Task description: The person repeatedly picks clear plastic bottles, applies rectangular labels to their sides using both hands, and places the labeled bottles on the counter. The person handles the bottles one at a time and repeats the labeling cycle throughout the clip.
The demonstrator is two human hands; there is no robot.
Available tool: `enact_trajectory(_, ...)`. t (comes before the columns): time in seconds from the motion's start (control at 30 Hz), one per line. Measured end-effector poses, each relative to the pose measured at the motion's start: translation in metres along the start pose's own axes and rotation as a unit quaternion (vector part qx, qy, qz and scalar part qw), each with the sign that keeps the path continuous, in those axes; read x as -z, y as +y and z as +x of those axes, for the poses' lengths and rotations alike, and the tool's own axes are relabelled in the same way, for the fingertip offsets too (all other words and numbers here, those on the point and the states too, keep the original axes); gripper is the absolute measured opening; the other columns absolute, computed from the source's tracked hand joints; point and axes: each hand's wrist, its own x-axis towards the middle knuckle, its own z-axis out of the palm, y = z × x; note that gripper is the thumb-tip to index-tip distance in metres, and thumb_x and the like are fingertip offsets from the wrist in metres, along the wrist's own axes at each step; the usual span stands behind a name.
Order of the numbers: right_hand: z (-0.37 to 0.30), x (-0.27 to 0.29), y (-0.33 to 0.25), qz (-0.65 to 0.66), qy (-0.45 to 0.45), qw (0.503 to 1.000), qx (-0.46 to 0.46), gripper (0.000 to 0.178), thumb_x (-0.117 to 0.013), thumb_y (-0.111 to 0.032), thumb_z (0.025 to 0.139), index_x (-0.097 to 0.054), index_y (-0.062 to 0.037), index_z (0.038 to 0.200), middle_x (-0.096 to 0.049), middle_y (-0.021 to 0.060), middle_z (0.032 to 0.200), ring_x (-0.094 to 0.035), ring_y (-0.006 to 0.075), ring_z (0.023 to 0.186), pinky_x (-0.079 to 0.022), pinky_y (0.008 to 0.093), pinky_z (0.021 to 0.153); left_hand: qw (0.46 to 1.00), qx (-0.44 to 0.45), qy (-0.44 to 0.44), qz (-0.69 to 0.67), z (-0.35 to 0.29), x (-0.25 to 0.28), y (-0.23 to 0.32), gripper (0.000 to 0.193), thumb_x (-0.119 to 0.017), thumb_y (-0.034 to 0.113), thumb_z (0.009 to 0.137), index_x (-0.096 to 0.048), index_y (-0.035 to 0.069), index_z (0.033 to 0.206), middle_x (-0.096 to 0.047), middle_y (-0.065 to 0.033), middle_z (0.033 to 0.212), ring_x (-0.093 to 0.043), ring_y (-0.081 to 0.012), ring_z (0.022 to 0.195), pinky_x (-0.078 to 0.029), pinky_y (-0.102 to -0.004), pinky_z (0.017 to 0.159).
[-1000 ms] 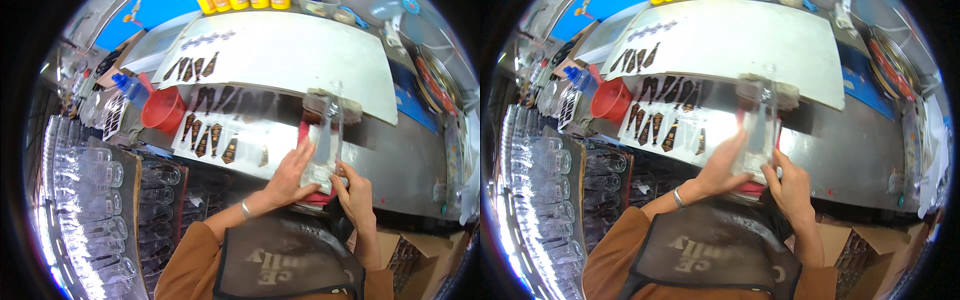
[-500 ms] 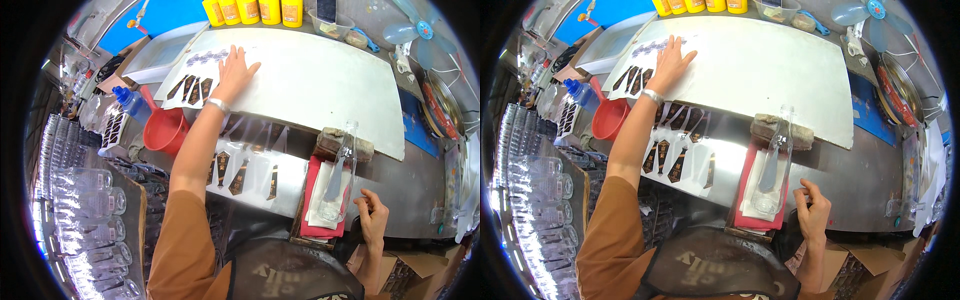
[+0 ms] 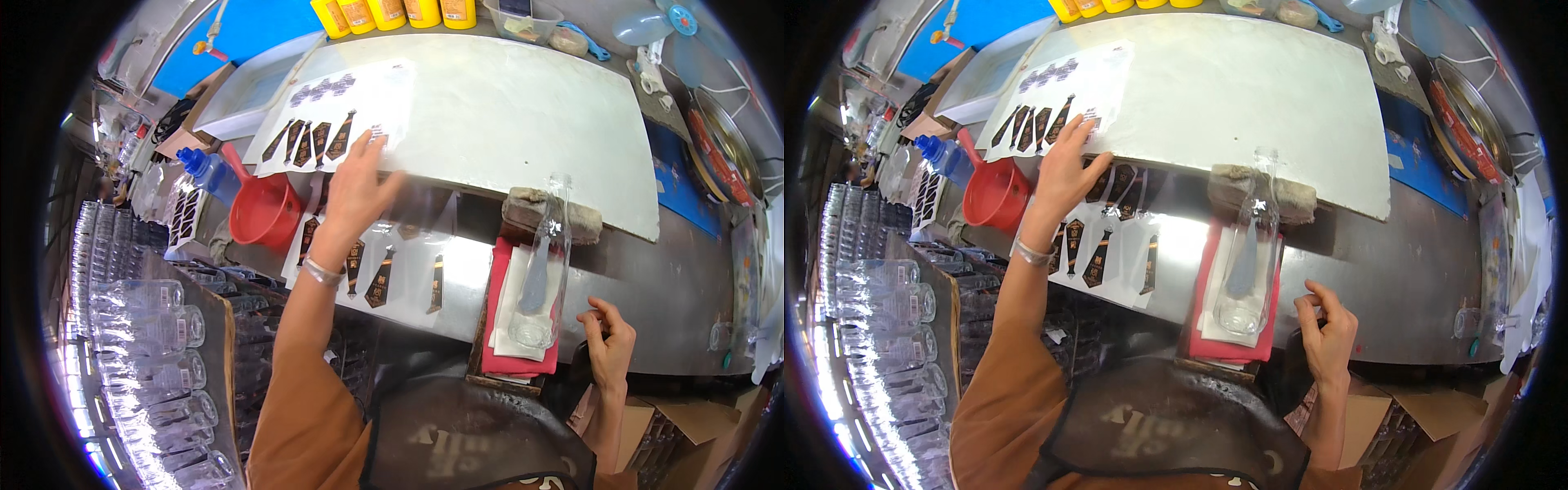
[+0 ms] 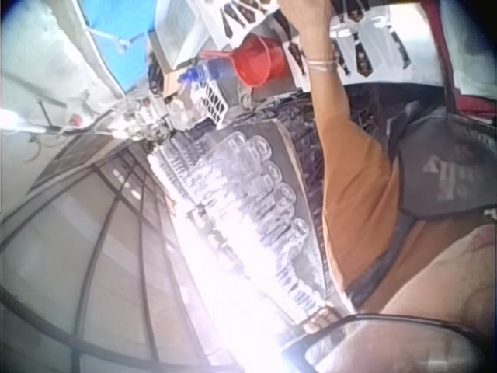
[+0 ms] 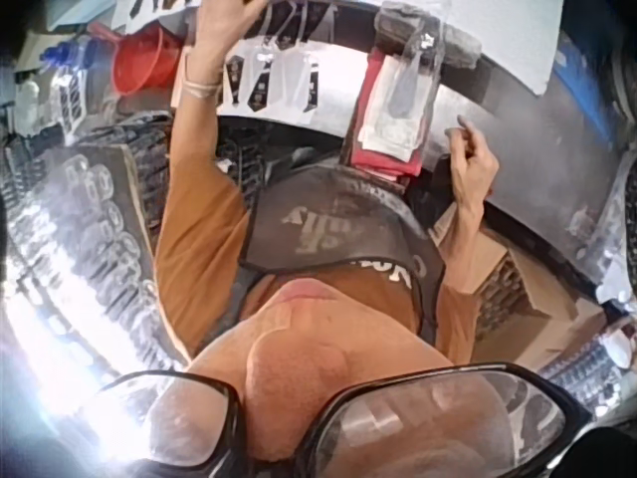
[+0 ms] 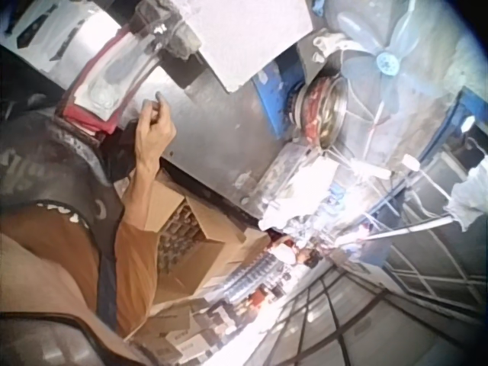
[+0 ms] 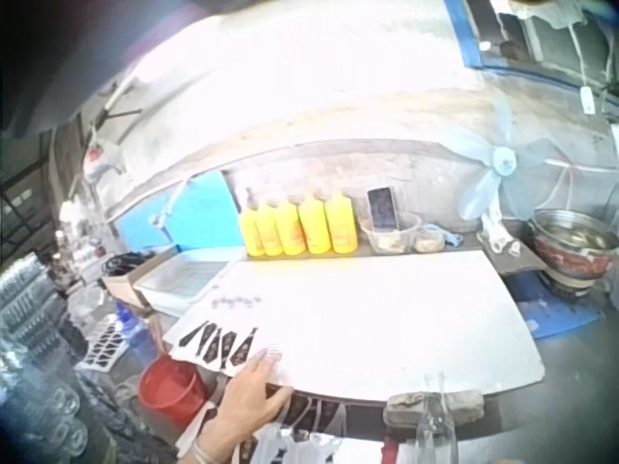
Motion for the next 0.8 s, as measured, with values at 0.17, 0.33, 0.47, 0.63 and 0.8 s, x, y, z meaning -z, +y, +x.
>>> enact_trajectory(0.17,-0.007,0.0,0.0,0.028,-0.039,0.999,0.025,0.038,-0.074,-0.009,0.084,-0.066,-0.0001,0.12,-0.072,0.0106,0.088,-0.055,0.0125,0.061,-0.047,0.0271,0.058,0.985,-0.133,0.091,0.064,-0.01,-0.002,-0.04,0.051,-0.071,0.004,0.08,-0.06,0.001,0.13,-0.056,-0.0164,0.14,-0.057,-0.0352,0.123,-0.047,-0.0398,0.102)
enact_trajectory(0.33,-0.025,-0.006,-0.021,-0.035,-0.137,0.981,0.135,0.091,-0.084,-0.02,0.075,-0.037,-0.0034,0.151,-0.065,0.0166,0.11,-0.061,0.0273,0.069,-0.051,0.0366,0.063,0.98,-0.151,0.123,-0.037,-0.022,-0.006,-0.048,0.012,-0.072,0.011,0.088,-0.072,0.004,0.098,-0.074,-0.0082,0.101,-0.069,-0.0257,0.094,-0.053,-0.0355,0.083)
enact_trajectory(0.47,-0.033,-0.029,-0.026,-0.116,-0.099,0.98,0.126,0.091,-0.083,-0.024,0.076,-0.036,-0.0035,0.151,-0.062,0.0181,0.107,-0.064,0.0376,0.094,-0.053,0.0435,0.076,0.961,0.005,0.131,-0.244,-0.032,-0.018,-0.037,0.017,-0.066,0.016,0.098,-0.073,0.003,0.105,-0.075,-0.0073,0.088,-0.064,-0.0059,0.075,-0.049,-0.0216,0.067)
enact_trajectory(0.63,-0.036,-0.03,-0.025,-0.101,-0.059,0.983,0.144,0.083,-0.081,-0.023,0.079,-0.04,-0.0048,0.15,-0.064,0.015,0.101,-0.066,0.0331,0.086,-0.053,0.0412,0.071,0.983,-0.134,0.124,0.002,-0.025,-0.017,-0.021,0.039,-0.069,0.007,0.085,-0.063,0.004,0.123,-0.062,-0.0149,0.132,-0.058,-0.0315,0.122,-0.046,-0.0392,0.103)
enact_trajectory(0.8,-0.034,-0.034,-0.02,-0.095,-0.034,0.977,0.189,0.082,-0.08,-0.025,0.08,-0.04,-0.0039,0.149,-0.065,0.0146,0.1,-0.066,0.0319,0.08,-0.053,0.0406,0.068,0.983,-0.102,0.15,-0.011,-0.028,-0.022,-0.054,0.019,-0.067,0.009,0.092,-0.069,0.005,0.11,-0.071,-0.0104,0.115,-0.066,-0.0293,0.105,-0.052,-0.036,0.093)
